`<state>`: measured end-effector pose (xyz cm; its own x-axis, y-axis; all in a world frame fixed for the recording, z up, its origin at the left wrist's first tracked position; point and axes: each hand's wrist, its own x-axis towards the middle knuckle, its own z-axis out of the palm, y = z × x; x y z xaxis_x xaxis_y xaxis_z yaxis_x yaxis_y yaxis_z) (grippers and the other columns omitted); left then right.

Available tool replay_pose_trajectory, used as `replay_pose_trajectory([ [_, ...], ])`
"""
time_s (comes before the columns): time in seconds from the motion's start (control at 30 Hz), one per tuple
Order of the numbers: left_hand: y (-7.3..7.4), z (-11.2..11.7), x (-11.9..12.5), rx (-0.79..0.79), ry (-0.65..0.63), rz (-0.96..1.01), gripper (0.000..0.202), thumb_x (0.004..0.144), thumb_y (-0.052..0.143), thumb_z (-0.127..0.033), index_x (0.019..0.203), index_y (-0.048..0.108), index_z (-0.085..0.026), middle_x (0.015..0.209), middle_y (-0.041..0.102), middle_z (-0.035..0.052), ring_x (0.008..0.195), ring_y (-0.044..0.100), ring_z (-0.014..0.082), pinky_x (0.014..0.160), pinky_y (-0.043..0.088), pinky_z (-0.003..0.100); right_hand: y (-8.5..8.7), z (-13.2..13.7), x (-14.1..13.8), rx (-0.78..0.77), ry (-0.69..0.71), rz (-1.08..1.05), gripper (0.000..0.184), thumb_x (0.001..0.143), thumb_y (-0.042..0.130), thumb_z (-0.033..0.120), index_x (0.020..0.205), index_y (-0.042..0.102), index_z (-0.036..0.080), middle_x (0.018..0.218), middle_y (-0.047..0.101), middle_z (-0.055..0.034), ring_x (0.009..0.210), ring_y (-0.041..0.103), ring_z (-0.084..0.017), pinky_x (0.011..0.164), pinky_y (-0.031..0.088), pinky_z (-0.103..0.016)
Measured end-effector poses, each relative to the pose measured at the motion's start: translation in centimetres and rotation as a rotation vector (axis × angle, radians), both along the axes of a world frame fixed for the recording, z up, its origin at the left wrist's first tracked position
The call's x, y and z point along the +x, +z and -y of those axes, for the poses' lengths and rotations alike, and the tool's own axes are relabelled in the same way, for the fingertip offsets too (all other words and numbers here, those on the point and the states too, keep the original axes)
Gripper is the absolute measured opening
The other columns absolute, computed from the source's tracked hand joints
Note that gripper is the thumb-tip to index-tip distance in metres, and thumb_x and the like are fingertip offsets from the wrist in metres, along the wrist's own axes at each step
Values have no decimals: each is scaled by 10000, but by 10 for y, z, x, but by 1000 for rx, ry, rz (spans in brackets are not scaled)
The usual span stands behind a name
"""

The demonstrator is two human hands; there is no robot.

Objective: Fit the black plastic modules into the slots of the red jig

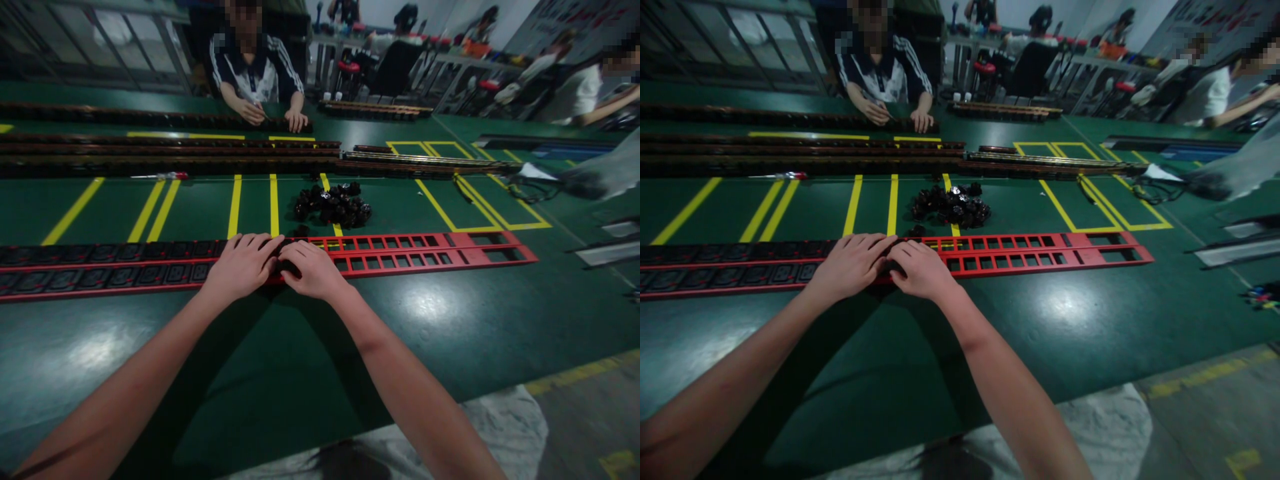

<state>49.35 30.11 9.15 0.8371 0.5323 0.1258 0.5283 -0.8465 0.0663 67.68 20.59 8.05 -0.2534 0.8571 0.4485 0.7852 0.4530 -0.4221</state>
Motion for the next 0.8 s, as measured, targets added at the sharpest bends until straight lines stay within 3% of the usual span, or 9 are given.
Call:
replay_pose_trajectory([
  [0.53,0,0,0,10,3,-6,548,1007,320,-364,1521,436,-214,1421,585,136,1266,527,332,1054,371,506,4,0,2,-50,20,-11,186,810,556,134,985,553,198,1068,656,-93,1005,560,-237,865,469,-377],
  [0.8,0,2,0,33,1,-7,538,1018,298,-369,1509,448,-203,1405,593,139,1248,536,329,1050,377,509,7,2,1,-43,15,30,119,845,591,171,962,576,188,1080,658,-99,996,542,-235,859,470,-379],
])
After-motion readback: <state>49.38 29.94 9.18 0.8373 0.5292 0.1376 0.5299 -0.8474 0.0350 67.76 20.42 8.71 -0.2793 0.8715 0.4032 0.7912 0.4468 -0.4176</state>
